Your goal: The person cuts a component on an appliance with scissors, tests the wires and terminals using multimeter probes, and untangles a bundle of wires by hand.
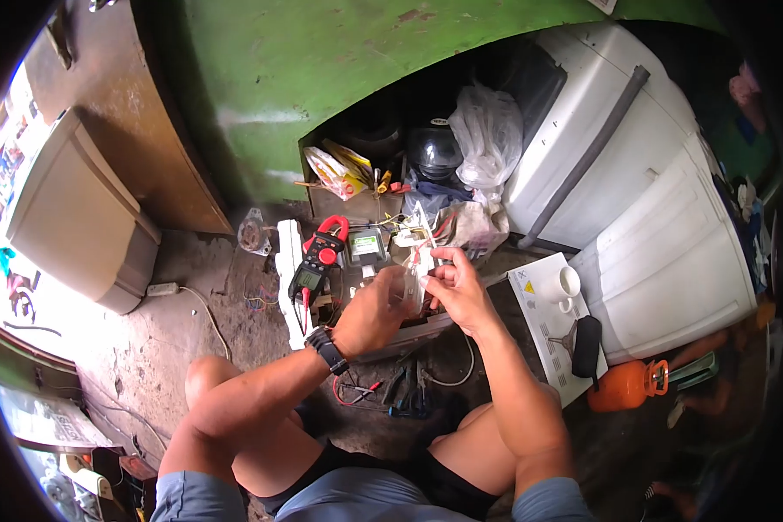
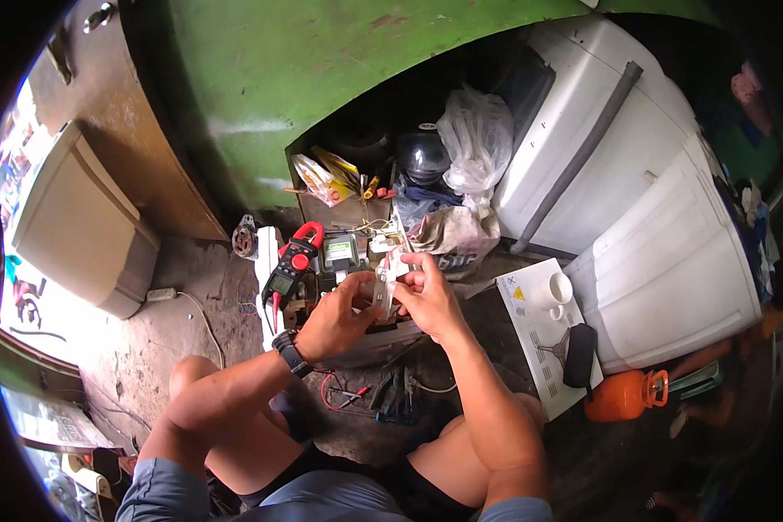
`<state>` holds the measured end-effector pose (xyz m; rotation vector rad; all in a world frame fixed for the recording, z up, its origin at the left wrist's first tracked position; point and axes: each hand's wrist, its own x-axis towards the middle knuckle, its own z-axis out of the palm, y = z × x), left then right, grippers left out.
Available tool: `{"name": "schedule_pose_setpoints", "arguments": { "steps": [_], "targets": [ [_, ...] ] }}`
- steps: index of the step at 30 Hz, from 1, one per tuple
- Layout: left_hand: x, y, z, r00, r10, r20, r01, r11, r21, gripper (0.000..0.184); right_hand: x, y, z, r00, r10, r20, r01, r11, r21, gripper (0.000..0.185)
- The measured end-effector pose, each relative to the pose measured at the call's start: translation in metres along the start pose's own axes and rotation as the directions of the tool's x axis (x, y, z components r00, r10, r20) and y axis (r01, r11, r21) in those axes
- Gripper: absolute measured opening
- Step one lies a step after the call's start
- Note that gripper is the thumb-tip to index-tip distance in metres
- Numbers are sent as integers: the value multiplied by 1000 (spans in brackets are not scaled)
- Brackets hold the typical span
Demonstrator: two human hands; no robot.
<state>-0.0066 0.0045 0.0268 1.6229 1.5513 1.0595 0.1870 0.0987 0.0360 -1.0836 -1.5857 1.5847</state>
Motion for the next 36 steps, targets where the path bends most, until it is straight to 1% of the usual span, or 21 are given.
{"name": "schedule_pose_setpoints", "arguments": {
  "steps": [1, 3, 5, 8, 10, 11, 12, 13, 14, 16, 17, 18, 19, 20, 22, 23, 25, 29, 31, 35, 36],
  "targets": [
    [-4, 6, -6, 1000, -13, 4, 12, 999, 48, 53, -1, -1, 4, 999, -20, 39, 20, 1000, 13, 45],
    [-11, 13, -14, 1000, -12, -20, 13, 1000, 26, 52, 4, 6, 9, 996, -58, 73, 55, 997, 51, 40],
    [-16, 8, -16, 1000, -9, -30, 10, 1000, 5, 50, 9, 15, 11, 995, -50, 91, 45, 997, 55, 38],
    [-18, -1, -16, 998, -24, -64, 23, 1000, -7, 49, 8, -3, 18, 992, -8, 125, -2, 997, 79, 31],
    [-21, 1, -19, 990, -17, -137, 20, 1000, 23, 51, 12, -9, 21, 989, 21, 147, -19, 1000, -18, 24],
    [-21, 3, -22, 991, -15, -130, 20, 999, 31, 51, 15, -5, 23, 991, -34, 130, 42, 997, -66, 19],
    [-19, 6, -29, 979, 49, -195, -15, 985, 171, 51, 16, -5, 25, 992, -35, 124, 42, 997, -57, 19],
    [-17, 12, -37, 960, 125, -249, -43, 949, 311, 50, 19, -6, 26, 989, -67, 129, 91, 978, -187, 20],
    [-13, 20, -49, 948, 204, -245, -118, 937, 328, 40, 20, -7, 27, 986, -98, 137, 137, 940, -313, 21],
    [-3, 28, -70, 860, 475, -188, -321, 788, 525, 25, 21, -8, 29, 982, -82, 171, 128, 954, -272, 21],
    [-2, 28, -71, 859, 481, -175, -330, 782, 529, 25, 20, -9, 29, 974, -61, 217, 115, 963, -245, 21],
    [-1, 26, -70, 862, 496, -108, -361, 750, 554, 21, 19, -10, 30, 963, -41, 267, 102, 970, -222, 22],
    [1, 23, -69, 861, 507, -46, -391, 716, 578, 17, 17, -15, 32, 965, -27, 262, 95, 964, -250, 20],
    [1, 20, -63, 831, 556, -17, -439, 675, 594, 20, 18, -12, 34, 964, -33, 262, 101, 963, -250, 20],
    [-2, 11, -52, 886, 463, -23, -361, 721, 592, 22, 21, -5, 37, 964, -78, 255, 136, 966, -221, 17],
    [-1, 6, -50, 886, 464, -24, -361, 720, 593, 22, 21, -2, 36, 963, -79, 256, 138, 966, -220, 17],
    [2, 0, -47, 927, 375, 10, -306, 740, 600, 19, 20, -7, 37, 966, -47, 255, 113, 961, -253, 16],
    [0, -2, -45, 925, 379, 22, -315, 733, 602, 17, 28, 13, 37, 965, -21, 260, 77, 975, -209, 19],
    [-3, -1, -44, 915, 402, 26, -339, 734, 589, 16, 29, 15, 40, 971, -57, 233, 120, 956, -266, 20],
    [-8, 2, -46, 909, 416, 28, -349, 722, 597, 15, 23, 9, 43, 982, -51, 184, 107, 946, -305, 20],
    [-11, 7, -49, 917, 399, 23, -336, 738, 585, 15, 21, 8, 43, 976, -94, 195, 158, 924, -348, 18]
  ]
}}
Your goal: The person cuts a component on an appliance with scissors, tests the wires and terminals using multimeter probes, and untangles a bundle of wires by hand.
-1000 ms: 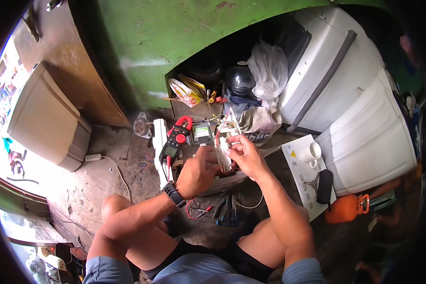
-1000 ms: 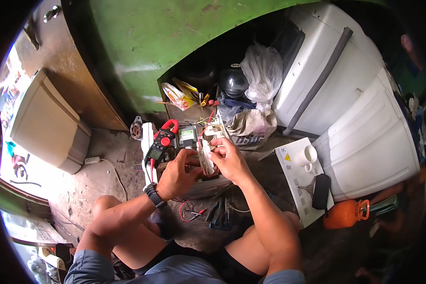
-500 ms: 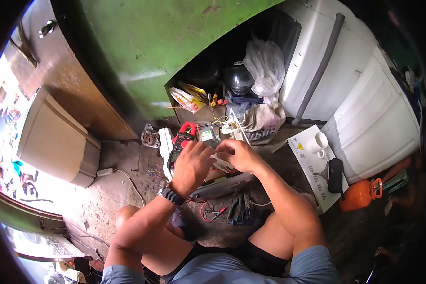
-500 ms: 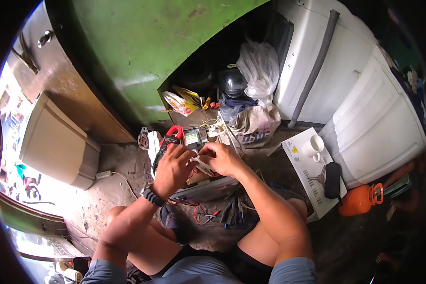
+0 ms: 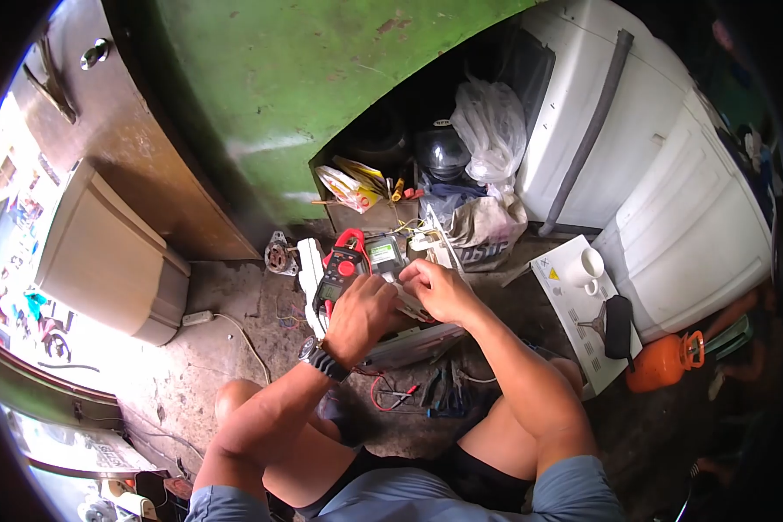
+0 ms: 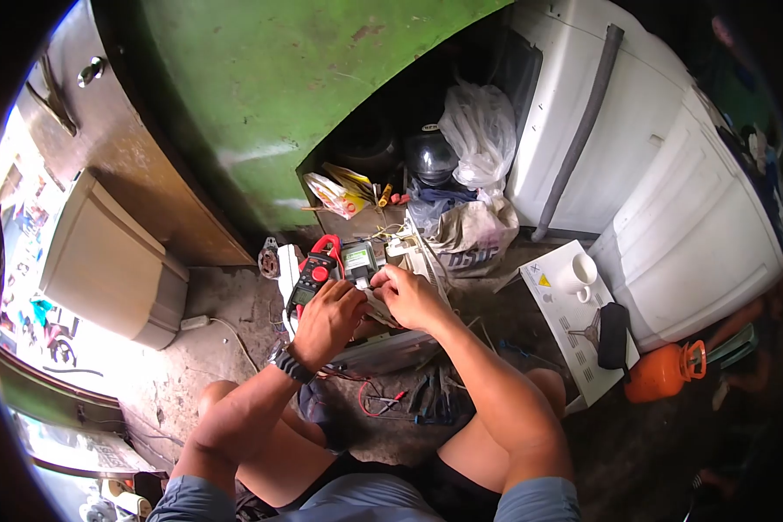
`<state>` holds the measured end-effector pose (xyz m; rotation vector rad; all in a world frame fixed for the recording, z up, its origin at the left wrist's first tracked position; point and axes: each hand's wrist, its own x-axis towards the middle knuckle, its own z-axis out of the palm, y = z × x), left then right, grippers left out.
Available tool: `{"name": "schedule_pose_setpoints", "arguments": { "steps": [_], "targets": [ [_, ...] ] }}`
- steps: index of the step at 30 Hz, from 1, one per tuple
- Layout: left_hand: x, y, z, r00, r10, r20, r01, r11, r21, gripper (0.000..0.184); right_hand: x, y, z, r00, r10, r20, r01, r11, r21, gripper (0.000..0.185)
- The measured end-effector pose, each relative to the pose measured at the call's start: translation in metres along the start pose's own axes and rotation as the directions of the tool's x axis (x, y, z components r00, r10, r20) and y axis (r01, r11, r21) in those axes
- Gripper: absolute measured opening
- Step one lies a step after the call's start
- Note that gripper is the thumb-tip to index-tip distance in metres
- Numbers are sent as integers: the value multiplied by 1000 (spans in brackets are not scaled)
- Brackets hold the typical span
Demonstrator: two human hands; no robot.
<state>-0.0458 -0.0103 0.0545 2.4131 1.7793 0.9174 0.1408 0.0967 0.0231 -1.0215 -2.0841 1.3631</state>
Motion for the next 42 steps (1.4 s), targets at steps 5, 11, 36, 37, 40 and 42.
{"name": "schedule_pose_setpoints", "arguments": {
  "steps": [5, 11, 36, 37, 40, 42],
  "targets": [
    [6, 14, -58, 979, 65, -191, -76, 996, -48, 15, -13, -5, -6, 996, -86, -10, 86, 995, -43, 21],
    [0, -22, -117, 942, -286, -176, 278, 958, -69, 10, -18, 0, -5, 997, -47, -53, 45, 998, -41, 25],
    [-213, -52, 105, 458, -570, 682, 791, 612, -19, 88, -120, 47, 59, 644, 323, 693, 141, 841, -522, 54],
    [-202, -36, 102, 507, -663, 551, 792, 610, 5, 79, -118, 50, 66, 660, 311, 684, 152, 836, -528, 53],
    [-195, -29, 108, 551, -716, 429, 768, 636, 75, 70, -113, 49, 72, 617, 386, 686, 126, 812, -570, 68],
    [-192, -25, 110, 614, -722, 318, 744, 664, 69, 63, -114, 51, 74, 628, 370, 684, 131, 817, -562, 68]
  ]
}}
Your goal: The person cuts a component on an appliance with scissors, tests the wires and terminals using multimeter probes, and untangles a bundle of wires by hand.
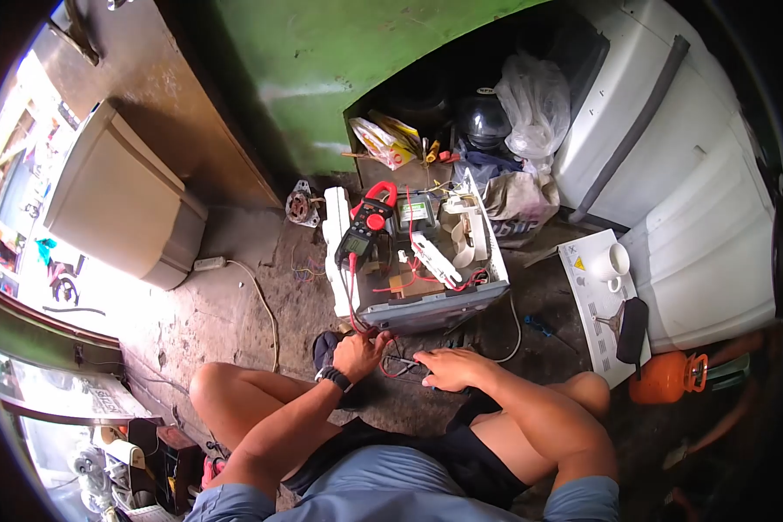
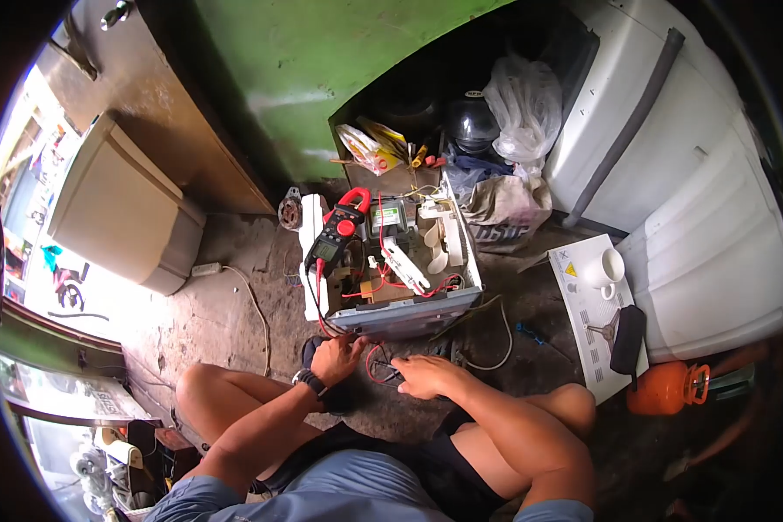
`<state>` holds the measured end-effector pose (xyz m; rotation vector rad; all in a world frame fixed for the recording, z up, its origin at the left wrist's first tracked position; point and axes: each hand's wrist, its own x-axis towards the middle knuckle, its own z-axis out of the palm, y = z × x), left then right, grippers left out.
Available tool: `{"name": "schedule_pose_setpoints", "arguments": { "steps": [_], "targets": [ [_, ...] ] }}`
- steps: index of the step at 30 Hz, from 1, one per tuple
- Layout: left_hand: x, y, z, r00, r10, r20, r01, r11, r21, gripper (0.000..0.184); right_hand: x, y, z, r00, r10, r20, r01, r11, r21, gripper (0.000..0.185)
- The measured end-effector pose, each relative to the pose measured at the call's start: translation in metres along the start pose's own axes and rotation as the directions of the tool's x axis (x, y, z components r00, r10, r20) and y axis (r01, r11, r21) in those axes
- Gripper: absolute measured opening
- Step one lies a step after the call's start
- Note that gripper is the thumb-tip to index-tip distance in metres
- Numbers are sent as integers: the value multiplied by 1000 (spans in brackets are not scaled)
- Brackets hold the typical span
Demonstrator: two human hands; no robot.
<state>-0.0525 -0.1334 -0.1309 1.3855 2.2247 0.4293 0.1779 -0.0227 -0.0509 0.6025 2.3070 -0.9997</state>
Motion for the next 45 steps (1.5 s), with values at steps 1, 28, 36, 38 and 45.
{"name": "schedule_pose_setpoints", "arguments": {
  "steps": [1, 28, 36, 38, 45],
  "targets": [
    [0, 1, -2, 1000, -21, -9, 21, 999, 38, 56, 1, 1, 2, 1000, -14, -10, 14, 1000, 0, 68],
    [-63, 42, -53, 827, 504, 250, 176, 191, -966, 41, -33, -3, -35, 989, -44, 144, 43, 999, 11, 36],
    [-58, 81, -21, 627, 736, 253, -458, 612, -645, 77, -123, -51, -66, 936, -263, -236, 264, 964, -28, 18],
    [-57, 84, 9, 565, 769, 299, -533, 617, -579, 53, -129, -62, -64, 784, -480, -393, 527, 850, 14, 20],
    [-68, 128, -8, 578, 816, 25, -543, 407, -735, 39, -151, -60, -80, 764, -430, -481, 600, 747, 286, 46]
  ]
}}
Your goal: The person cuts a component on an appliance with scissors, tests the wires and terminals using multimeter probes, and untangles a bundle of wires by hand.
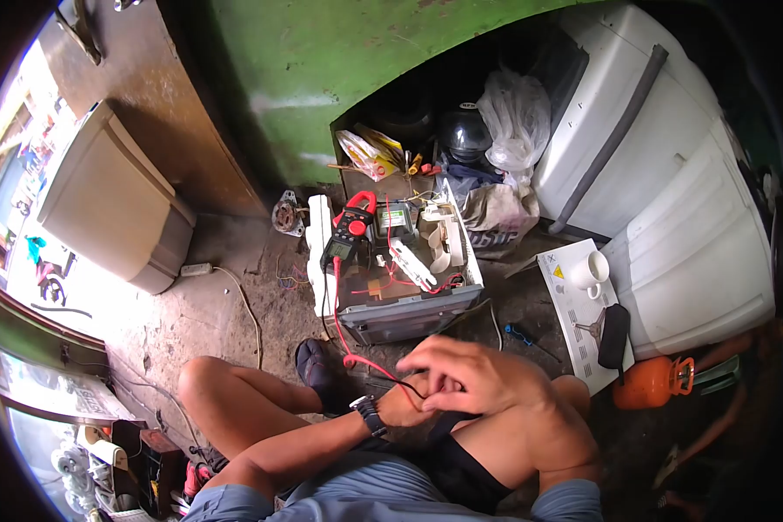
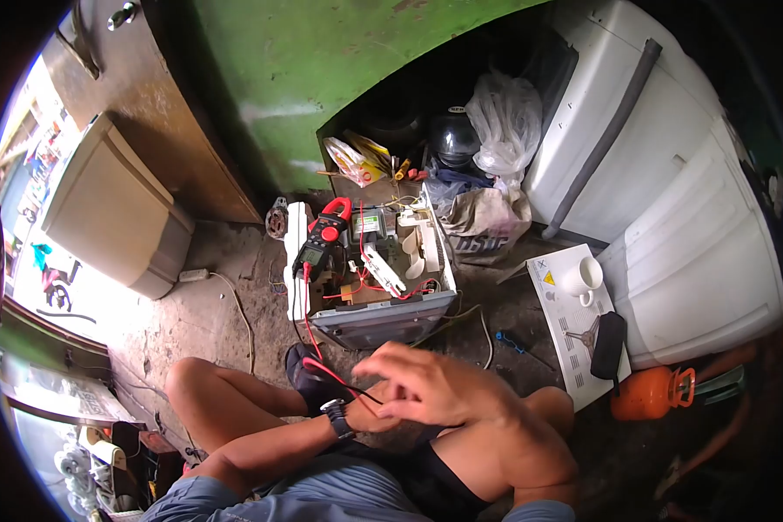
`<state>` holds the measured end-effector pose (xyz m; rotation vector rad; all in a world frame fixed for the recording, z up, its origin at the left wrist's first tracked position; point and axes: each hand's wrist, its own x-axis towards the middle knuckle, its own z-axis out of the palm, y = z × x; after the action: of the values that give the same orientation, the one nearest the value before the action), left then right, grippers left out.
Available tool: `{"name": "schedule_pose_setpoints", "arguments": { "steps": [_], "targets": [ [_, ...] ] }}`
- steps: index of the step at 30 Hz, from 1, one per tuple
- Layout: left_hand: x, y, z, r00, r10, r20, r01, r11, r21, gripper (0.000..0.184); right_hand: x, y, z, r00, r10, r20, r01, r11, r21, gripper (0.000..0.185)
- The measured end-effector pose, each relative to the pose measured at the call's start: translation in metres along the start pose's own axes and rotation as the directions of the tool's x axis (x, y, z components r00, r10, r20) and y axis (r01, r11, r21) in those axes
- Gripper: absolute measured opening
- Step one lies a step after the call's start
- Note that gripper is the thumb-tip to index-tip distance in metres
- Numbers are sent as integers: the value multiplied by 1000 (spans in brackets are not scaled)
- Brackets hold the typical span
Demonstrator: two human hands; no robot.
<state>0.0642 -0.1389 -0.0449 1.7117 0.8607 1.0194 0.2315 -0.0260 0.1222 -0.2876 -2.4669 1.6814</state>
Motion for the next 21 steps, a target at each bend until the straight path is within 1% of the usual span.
{"name": "schedule_pose_setpoints", "arguments": {
  "steps": [1, 3, 4, 5, 6, 7, 8, 9, 10, 11, 12, 13, 14, 15, 16, 17, 19, 20, 21],
  "targets": [
    [6, 14, -4, 1000, -27, -8, 27, 1000, 3, 38, -6, 8, -9, 998, 67, 10, -66, 996, -57, 64],
    [10, 48, -20, 999, -28, 18, 28, 999, -21, 36, -17, 19, -25, 976, 213, 46, -192, 941, -278, 73],
    [13, 70, -28, 998, -69, 9, 70, 996, -56, 34, -23, 32, -29, 964, 250, 89, -224, 946, -232, 76],
    [16, 90, -35, 994, -111, 1, 111, 990, -88, 34, -23, 48, -28, 965, 246, 90, -220, 948, -231, 76],
    [17, 108, -42, 993, -102, -51, 97, 990, -98, 35, -23, 63, -25, 959, 214, 183, -175, 962, -208, 69],
    [15, 118, -48, 988, -127, -87, 112, 982, -155, 37, -22, 69, -21, 945, 179, 274, -131, 974, -183, 62],
    [15, 117, -53, 991, -54, -122, 34, 986, -161, 38, -18, 71, -15, 947, 177, 267, -114, 965, -236, 47],
    [14, 117, -57, 987, 18, -158, -44, 985, -165, 39, -16, 70, -11, 947, 170, 271, -106, 966, -237, 47],
    [14, 118, -58, 980, 25, -199, -67, 976, -207, 39, -15, 66, -7, 948, 225, 225, -189, 967, -171, 41],
    [11, 116, -62, 981, 33, -193, -77, 971, -225, 41, -14, 61, -5, 941, 285, 184, -270, 957, -102, 37],
    [8, 113, -59, 969, -15, -245, -55, 960, -274, 40, -11, 42, -12, 899, 388, 203, -362, 919, -154, 31],
    [5, 108, -55, 954, -63, -294, -37, 946, -322, 45, -13, 36, -14, 899, 386, 206, -360, 920, -157, 31],
    [5, 104, -52, 953, -81, -290, -19, 945, -327, 57, -16, 33, -17, 955, 268, 128, -249, 957, -147, 30],
    [6, 98, -49, 952, -99, -289, -2, 944, -330, 71, -19, 32, -21, 989, 140, 51, -131, 981, -145, 29],
    [6, 93, -44, 953, -121, -276, 75, 982, -173, 84, -19, 30, -24, 990, 129, 57, -116, 973, -200, 30],
    [2, 93, -39, 950, -158, -271, 157, 987, -26, 77, -18, 25, -22, 990, 121, 66, -105, 974, -201, 30],
    [0, 85, -31, 990, -24, -140, 56, 972, 227, 64, -17, 1, -16, 972, 234, 17, -223, 944, -241, 31],
    [-3, 89, -24, 987, 18, -157, 26, 962, 273, 54, -14, -4, -10, 975, 222, 28, -204, 934, -293, 25],
    [-6, 90, -19, 990, -69, -125, 100, 959, 265, 43, -13, -1, -2, 989, 150, 13, -137, 934, -330, 27]
  ]
}}
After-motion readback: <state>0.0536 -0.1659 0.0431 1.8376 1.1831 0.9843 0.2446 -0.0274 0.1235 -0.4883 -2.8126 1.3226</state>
